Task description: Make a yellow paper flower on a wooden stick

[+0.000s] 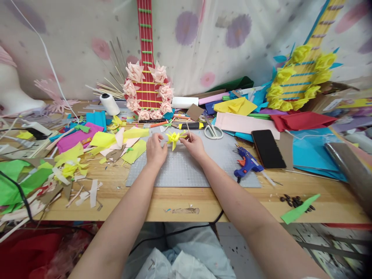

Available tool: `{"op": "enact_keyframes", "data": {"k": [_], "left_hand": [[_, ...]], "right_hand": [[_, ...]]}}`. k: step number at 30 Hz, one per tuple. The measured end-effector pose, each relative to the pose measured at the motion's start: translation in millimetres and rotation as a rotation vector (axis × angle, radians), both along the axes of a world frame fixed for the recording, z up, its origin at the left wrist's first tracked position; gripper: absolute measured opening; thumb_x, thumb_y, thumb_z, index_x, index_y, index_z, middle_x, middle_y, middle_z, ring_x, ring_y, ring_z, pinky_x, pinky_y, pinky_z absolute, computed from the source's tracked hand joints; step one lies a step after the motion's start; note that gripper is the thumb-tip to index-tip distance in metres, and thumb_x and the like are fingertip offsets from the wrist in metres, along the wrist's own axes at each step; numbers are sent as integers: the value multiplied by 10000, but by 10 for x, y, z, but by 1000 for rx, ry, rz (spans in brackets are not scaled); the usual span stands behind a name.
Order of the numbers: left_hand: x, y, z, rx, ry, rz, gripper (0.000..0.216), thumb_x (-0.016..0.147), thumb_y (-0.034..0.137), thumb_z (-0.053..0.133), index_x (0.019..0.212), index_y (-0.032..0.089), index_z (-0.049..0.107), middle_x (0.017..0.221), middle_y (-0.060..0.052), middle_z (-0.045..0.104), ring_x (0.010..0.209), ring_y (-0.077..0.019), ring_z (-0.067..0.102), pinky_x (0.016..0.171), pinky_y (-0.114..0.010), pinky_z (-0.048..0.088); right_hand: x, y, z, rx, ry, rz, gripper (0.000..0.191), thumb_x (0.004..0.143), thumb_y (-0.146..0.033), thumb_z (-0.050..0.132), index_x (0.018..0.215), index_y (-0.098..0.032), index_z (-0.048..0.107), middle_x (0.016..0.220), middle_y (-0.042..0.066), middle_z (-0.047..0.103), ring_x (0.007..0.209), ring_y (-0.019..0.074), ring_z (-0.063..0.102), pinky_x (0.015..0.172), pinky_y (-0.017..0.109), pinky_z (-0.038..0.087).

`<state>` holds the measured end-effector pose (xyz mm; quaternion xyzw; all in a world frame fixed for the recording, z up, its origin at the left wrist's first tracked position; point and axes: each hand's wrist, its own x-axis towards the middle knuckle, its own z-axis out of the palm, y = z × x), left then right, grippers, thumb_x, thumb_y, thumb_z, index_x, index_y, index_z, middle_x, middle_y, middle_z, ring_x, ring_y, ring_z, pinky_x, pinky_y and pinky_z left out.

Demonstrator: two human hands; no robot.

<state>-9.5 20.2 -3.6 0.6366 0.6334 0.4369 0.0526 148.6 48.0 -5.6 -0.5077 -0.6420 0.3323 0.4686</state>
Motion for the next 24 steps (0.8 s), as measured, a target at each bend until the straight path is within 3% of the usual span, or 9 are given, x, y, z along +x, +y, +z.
{"op": "enact_keyframes", "data": {"k": [2, 4, 7, 9, 14, 21, 24], "left_hand": [[14, 12, 4, 15, -207, 68, 339, 603, 112, 561, 894, 197, 409, 907, -40, 529, 773, -146, 528, 754, -321, 421], [35, 24, 28, -64, -499, 71, 291, 629, 146, 545, 877, 198, 403, 820, -8, 516, 659, -108, 522, 673, -284, 453], [90, 19, 92, -317, -918, -32, 128, 719, 251, 497, 790, 188, 411, 631, 28, 497, 495, -90, 502, 537, -266, 470], [134, -2, 132, -428, -1063, -95, 143, 728, 276, 518, 763, 175, 424, 601, 13, 525, 476, -102, 532, 516, -278, 487], [178, -31, 150, -493, -1159, -101, 103, 735, 217, 540, 745, 148, 464, 656, -57, 612, 559, -144, 624, 566, -300, 531], [158, -16, 133, -436, -1121, -19, 109, 694, 123, 576, 728, 134, 473, 635, -57, 630, 597, -179, 655, 538, -278, 536], [154, -22, 141, -383, -1139, 18, 106, 694, 122, 569, 712, 140, 465, 645, -52, 633, 610, -187, 659, 540, -287, 540]], "right_hand": [[-3, -37, 33, 91, -71, -60, 165, 721, -326, 519, 772, -190, 597, 772, 20, 623, 627, 120, 507, 617, 252, 385], [-6, -70, 63, 184, -164, -67, 150, 747, -291, 498, 793, -203, 610, 835, 28, 630, 712, 140, 535, 673, 265, 392], [-23, -107, 97, 249, -273, -29, 163, 776, -269, 477, 825, -216, 624, 887, 35, 634, 842, 169, 548, 746, 282, 388], [-37, -121, 111, 252, -313, -26, 175, 788, -270, 473, 847, -213, 628, 897, 42, 636, 869, 179, 548, 757, 289, 386], [-41, -142, 133, 294, -370, 12, 194, 815, -272, 454, 880, -220, 629, 935, 47, 630, 888, 176, 552, 758, 281, 394], [-50, -156, 133, 327, -398, 85, 205, 827, -280, 437, 913, -223, 614, 972, 49, 617, 909, 170, 548, 745, 271, 397], [-56, -192, 168, 304, -398, 84, 267, 809, -370, 472, 1011, -219, 558, 964, 49, 613, 846, 164, 549, 698, 263, 389]]}}
